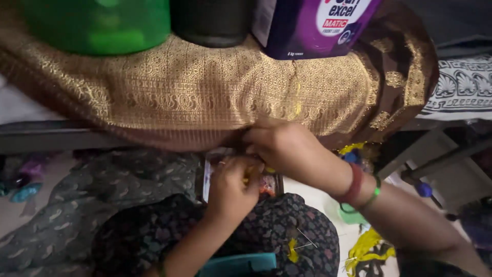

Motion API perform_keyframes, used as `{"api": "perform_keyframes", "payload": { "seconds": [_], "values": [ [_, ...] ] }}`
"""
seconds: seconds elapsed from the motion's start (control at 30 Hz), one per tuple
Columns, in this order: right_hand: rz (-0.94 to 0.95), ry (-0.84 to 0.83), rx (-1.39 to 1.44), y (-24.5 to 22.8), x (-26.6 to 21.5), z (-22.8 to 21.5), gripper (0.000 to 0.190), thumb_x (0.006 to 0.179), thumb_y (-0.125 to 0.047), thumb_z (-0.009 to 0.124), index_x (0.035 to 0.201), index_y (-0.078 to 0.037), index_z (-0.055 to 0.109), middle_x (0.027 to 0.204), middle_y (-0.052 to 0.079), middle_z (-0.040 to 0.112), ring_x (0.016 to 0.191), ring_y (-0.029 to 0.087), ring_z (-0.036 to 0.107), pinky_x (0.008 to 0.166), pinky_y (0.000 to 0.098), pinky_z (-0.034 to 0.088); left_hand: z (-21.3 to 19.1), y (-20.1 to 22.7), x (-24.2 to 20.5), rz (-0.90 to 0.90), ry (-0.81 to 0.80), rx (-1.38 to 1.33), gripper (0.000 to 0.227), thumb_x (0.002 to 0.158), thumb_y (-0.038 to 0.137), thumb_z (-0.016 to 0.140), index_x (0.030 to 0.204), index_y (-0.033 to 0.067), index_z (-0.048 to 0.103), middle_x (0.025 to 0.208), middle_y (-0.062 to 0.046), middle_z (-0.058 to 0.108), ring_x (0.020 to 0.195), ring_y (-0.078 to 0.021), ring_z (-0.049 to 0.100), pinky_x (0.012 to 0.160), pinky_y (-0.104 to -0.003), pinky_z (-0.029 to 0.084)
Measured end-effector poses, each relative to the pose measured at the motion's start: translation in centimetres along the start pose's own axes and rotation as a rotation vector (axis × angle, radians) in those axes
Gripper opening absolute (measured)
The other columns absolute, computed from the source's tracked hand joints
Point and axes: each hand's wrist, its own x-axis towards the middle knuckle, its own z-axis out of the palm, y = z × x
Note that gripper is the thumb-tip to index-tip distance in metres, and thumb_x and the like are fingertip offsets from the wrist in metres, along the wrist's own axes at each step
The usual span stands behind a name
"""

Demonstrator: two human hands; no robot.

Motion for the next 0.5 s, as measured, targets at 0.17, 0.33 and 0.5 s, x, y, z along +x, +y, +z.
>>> {"api": "perform_keyframes", "payload": {
  "seconds": [0.17,0.33,0.5],
  "values": [
    [0.263,0.16,0.336,-1.9,-3.9,0.5,0.026,0.082,-0.017,0.082,0.104,-0.009,0.073,0.084,0.009,0.076,0.073,0.025,0.077,0.061,0.0356,0.058,3.7,-3.5,-3.0,-0.916,-0.251,-0.844,0.012,0.09,0.015,0.074,0.095,0.0039,0.074,0.086,-0.002,0.074,0.08,-0.0108,0.065,0.072,-0.027,0.052],
    [0.364,0.215,0.453,1.0,-7.2,4.4,0.013,0.088,-0.011,0.074,0.101,-0.007,0.073,0.082,0.01,0.077,0.071,0.022,0.077,0.062,0.0335,0.058,3.2,-3.3,-3.1,-0.895,-0.224,-0.993,0.01,0.092,0.011,0.073,0.098,0.0031,0.075,0.087,0.0,0.073,0.081,-0.0079,0.065,0.076,-0.024,0.052],
    [0.07,0.162,0.133,0.4,-7.6,3.3,0.037,0.077,0.002,0.07,0.11,-0.011,0.078,0.08,0.011,0.068,0.074,0.03,0.069,0.065,0.0405,0.053,1.7,-2.6,-2.2,-0.769,-0.2,-0.854,0.011,0.092,0.011,0.074,0.098,0.0017,0.076,0.086,-0.001,0.074,0.08,-0.0082,0.066,0.076,-0.024,0.053]
  ]
}}
